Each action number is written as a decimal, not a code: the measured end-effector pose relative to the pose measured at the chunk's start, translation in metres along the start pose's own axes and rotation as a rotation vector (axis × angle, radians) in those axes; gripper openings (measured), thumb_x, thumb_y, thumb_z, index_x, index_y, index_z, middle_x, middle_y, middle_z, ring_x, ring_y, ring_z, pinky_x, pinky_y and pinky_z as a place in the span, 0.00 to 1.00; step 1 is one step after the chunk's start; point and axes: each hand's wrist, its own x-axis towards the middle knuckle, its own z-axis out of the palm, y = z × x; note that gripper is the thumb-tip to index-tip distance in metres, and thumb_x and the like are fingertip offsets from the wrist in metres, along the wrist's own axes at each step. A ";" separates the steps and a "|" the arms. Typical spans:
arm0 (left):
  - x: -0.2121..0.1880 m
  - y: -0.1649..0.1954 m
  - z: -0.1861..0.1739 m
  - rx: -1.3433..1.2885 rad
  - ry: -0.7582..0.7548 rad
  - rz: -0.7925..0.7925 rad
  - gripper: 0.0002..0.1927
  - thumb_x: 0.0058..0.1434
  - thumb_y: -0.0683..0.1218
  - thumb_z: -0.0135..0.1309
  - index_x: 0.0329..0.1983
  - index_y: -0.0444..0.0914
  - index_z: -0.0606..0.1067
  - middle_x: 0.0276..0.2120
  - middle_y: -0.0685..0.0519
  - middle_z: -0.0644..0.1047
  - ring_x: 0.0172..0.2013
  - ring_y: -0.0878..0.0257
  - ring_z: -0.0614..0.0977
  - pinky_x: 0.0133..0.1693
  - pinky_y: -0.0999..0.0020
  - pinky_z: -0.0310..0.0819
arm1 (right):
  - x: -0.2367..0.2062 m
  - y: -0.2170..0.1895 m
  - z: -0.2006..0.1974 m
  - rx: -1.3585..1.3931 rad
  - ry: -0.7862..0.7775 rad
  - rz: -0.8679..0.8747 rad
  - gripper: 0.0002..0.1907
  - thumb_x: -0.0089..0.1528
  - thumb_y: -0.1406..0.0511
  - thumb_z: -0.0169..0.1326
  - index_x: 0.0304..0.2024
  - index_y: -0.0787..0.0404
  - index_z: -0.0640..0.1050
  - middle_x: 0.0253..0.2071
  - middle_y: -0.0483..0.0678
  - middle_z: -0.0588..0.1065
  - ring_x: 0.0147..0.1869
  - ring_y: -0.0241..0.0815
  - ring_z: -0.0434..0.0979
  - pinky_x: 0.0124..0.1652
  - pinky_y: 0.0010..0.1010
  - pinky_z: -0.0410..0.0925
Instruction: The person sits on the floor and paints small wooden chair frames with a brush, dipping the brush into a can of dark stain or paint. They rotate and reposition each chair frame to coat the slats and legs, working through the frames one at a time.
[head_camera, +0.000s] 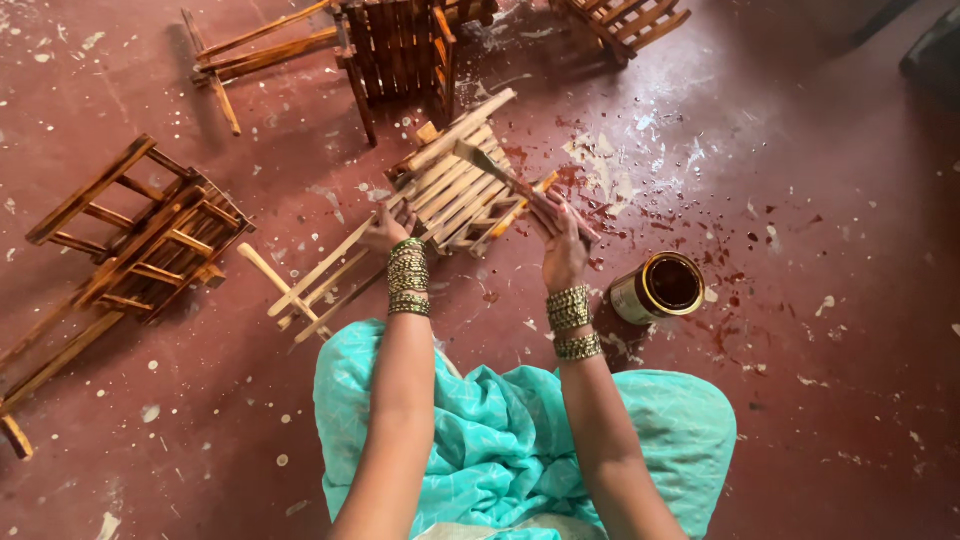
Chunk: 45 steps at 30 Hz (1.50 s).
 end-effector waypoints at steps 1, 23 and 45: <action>0.001 0.001 -0.001 -0.005 0.019 0.004 0.11 0.70 0.47 0.45 0.49 0.36 0.71 0.38 0.41 0.83 0.29 0.55 0.87 0.29 0.63 0.86 | 0.004 0.001 0.003 0.018 -0.001 -0.005 0.20 0.72 0.62 0.47 0.59 0.72 0.73 0.56 0.65 0.77 0.59 0.54 0.81 0.57 0.43 0.77; 0.018 -0.013 -0.011 0.109 0.091 0.091 0.13 0.70 0.45 0.48 0.51 0.30 0.72 0.36 0.39 0.84 0.29 0.54 0.87 0.28 0.63 0.86 | 0.029 0.019 0.036 -0.739 0.001 -0.213 0.16 0.67 0.62 0.58 0.55 0.63 0.80 0.54 0.59 0.81 0.51 0.50 0.86 0.47 0.32 0.83; 0.009 -0.009 -0.008 0.141 0.139 0.141 0.15 0.70 0.42 0.50 0.50 0.22 0.73 0.35 0.34 0.83 0.28 0.51 0.86 0.28 0.60 0.84 | 0.017 0.037 0.061 -0.914 -0.063 -0.493 0.17 0.66 0.68 0.60 0.58 0.54 0.79 0.56 0.51 0.80 0.52 0.43 0.85 0.51 0.32 0.80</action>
